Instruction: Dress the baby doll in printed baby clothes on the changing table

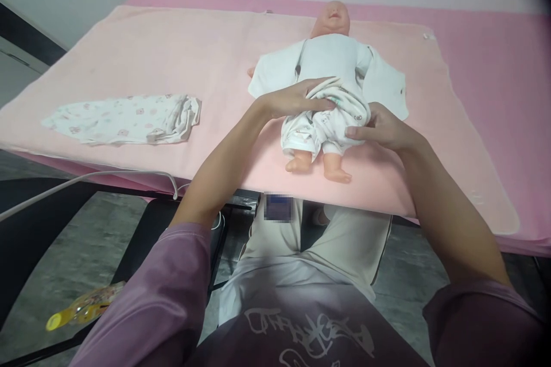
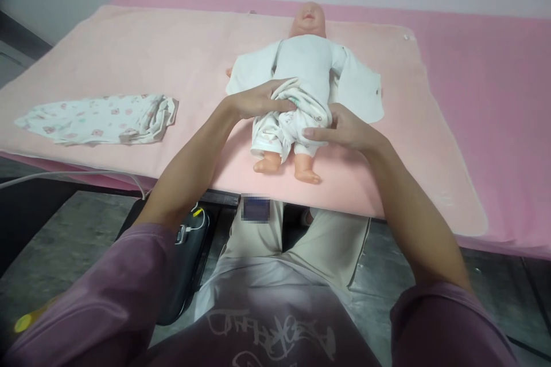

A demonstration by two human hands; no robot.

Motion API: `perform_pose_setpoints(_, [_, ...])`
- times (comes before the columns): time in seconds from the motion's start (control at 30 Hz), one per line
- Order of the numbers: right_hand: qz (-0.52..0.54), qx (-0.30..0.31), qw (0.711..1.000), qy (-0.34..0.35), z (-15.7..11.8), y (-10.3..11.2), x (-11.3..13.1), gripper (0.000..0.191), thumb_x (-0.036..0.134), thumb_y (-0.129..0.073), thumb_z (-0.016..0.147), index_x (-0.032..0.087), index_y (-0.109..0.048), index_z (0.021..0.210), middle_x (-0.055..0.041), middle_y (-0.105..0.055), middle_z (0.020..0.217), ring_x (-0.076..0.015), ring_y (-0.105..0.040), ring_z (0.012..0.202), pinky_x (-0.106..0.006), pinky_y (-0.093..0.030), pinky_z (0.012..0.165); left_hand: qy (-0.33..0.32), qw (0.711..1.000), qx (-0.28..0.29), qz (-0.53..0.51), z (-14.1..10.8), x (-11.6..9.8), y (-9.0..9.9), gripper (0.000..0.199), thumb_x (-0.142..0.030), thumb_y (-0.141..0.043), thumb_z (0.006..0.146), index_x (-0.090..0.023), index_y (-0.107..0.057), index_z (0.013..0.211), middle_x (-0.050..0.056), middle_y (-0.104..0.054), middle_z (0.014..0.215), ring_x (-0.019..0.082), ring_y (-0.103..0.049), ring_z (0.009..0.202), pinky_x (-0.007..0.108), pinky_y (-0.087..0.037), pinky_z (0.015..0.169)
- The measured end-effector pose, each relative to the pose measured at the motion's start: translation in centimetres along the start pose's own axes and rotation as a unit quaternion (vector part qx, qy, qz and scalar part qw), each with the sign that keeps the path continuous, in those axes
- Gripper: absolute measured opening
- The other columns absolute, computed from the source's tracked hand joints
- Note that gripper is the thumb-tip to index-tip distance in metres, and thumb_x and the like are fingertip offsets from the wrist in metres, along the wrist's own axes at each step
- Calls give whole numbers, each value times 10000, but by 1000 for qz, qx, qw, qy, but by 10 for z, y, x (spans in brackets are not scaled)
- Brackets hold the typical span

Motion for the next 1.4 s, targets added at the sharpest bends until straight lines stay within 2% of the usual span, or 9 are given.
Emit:
perform_pose_setpoints(0.17, [113, -93, 989, 20, 10, -12, 4, 591, 843, -785, 906, 269, -768, 1043, -59, -800, 1015, -309, -736, 1118, -405, -643, 928, 18, 997, 75, 6, -2, -1, 1, 978, -795, -967, 684, -219, -741, 1442, 110, -845, 1179, 400, -763, 1303, 432, -627, 1097])
perform_pose_setpoints(0.3, [142, -112, 984, -11, 18, -19, -1, 653, 874, -737, 924, 275, -753, 1182, -53, -806, 1038, -337, -754, 1204, -426, -673, 940, 11, 999, 40, -16, -2, 2, 2, 919, -833, -880, 786, -215, -722, 1448, 129, -831, 1270, 404, -719, 1395, 452, -605, 1152])
perform_pose_setpoints(0.43, [110, -65, 991, -40, 12, -11, -4, 652, 866, -775, 900, 278, -788, 1180, -58, -809, 1059, -339, -784, 1135, -434, -692, 882, -7, 999, -25, -30, -2, 2, 1, 850, -863, -758, 897, -247, -691, 1478, 107, -793, 1388, 387, -656, 1489, 458, -552, 1231])
perform_pose_setpoints(0.6, [37, 31, 998, -33, -2, 1, 2, 627, 778, -936, 791, 256, -825, 1119, -80, -819, 1060, -358, -777, 1106, -439, -685, 876, -1, 1000, -8, -16, -2, 1, -1, 843, -860, -794, 869, -229, -728, 1424, 122, -806, 1362, 399, -664, 1473, 445, -558, 1218])
perform_pose_setpoints(0.83, [-5, 50, 998, -29, -4, 4, 6, 723, 659, -1034, 714, 261, -803, 1272, -64, -827, 1149, -376, -765, 1155, -477, -678, 948, -16, 1000, 17, 6, 1, 0, -2, 834, -845, -822, 850, -197, -762, 1372, 123, -822, 1275, 383, -727, 1371, 466, -608, 1158])
perform_pose_setpoints(0.97, [42, 39, 998, -18, -1, 0, 4, 697, 694, -965, 804, 263, -774, 1318, -66, -828, 1203, -343, -754, 1209, -463, -643, 1030, -16, 999, 29, 11, 1, -1, -2, 852, -898, -782, 843, -183, -781, 1306, 124, -830, 1176, 376, -773, 1270, 478, -647, 1084])
perform_pose_setpoints(1.1, [120, -29, 992, 14, 7, -9, 2, 689, 775, -839, 907, 213, -754, 1297, -115, -810, 1275, -296, -720, 1251, -400, -593, 1060, -14, 998, 64, 20, -1, 0, 2, 897, -916, -867, 720, -188, -799, 1239, 117, -837, 1139, 388, -796, 1213, 475, -681, 1001])
perform_pose_setpoints(1.23, [102, -85, 991, -14, 9, -11, -4, 677, 791, -805, 931, 193, -753, 1244, -115, -810, 1153, -273, -728, 1115, -387, -594, 984, -28, 998, 51, 32, -3, 0, 7, 934, -925, -808, 787, -220, -749, 1397, 95, -823, 1298, 396, -748, 1347, 495, -659, 1090])
perform_pose_setpoints(1.4, [19, -17, 999, -33, 1, -4, -6, 774, 912, -866, 748, 179, -772, 979, -131, -796, 1067, -269, -708, 993, -391, -592, 900, -46, 998, 24, 35, -3, -3, 7, 915, -915, -724, 885, -238, -694, 1500, 99, -774, 1454, 419, -683, 1448, 546, -605, 1189])
Point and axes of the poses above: each hand's wrist, its own z-axis towards the middle knuckle, its own y-axis out of the back of the hand, x = y × z, the point moved 1 cm from there along z, towards the middle knuckle
